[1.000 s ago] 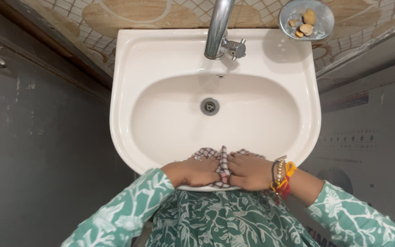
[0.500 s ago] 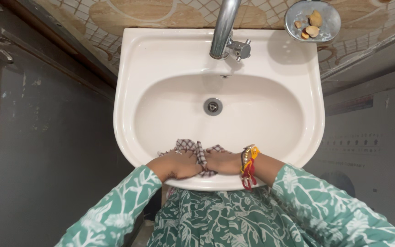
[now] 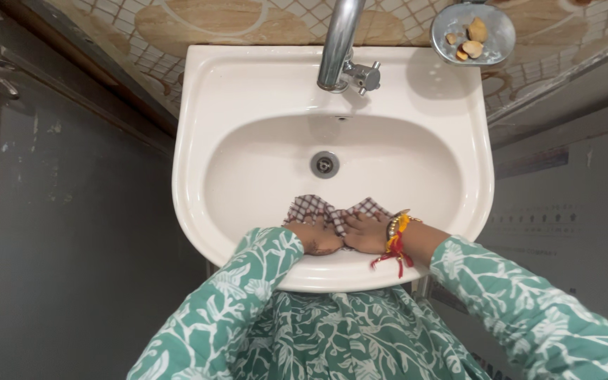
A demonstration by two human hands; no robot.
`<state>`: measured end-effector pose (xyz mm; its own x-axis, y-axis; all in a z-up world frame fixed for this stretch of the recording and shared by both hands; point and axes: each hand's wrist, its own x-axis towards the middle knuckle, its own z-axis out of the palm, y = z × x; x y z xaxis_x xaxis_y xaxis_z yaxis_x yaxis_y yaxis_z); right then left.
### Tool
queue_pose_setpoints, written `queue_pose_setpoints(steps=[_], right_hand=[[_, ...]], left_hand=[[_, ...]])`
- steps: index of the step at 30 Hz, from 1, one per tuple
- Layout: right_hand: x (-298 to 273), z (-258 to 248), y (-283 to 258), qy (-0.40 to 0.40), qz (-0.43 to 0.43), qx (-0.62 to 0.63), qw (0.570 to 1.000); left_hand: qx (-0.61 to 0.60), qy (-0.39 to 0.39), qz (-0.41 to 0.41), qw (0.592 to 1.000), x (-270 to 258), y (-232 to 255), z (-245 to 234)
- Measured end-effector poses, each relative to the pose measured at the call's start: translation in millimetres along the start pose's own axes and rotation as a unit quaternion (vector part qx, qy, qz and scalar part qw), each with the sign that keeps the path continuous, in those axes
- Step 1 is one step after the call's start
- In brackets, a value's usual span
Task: The person wipes the interior and edges of a sink and a faucet with a cloth, and then wipes the faucet with a small piece of paper.
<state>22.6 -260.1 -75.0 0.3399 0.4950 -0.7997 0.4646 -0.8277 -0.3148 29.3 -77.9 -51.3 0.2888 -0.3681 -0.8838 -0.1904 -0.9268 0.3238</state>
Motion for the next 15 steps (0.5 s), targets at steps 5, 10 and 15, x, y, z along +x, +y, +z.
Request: queue_pose_setpoints(steps=[5,10,15], right_hand=[[-36,-7,4,-0.058,-0.022,-0.106,0.992],[-49,10,20,-0.041,-0.04,-0.079,0.995],[-55,21,18,0.021,-0.08,0.068,0.994]], left_hand=[[0.0,-0.016,0.044,0.999,8,8,3],[-0.018,-0.003,0.183,0.983,11,11,12],[-0.068,-0.038,0.118,0.99,-15,15,14]])
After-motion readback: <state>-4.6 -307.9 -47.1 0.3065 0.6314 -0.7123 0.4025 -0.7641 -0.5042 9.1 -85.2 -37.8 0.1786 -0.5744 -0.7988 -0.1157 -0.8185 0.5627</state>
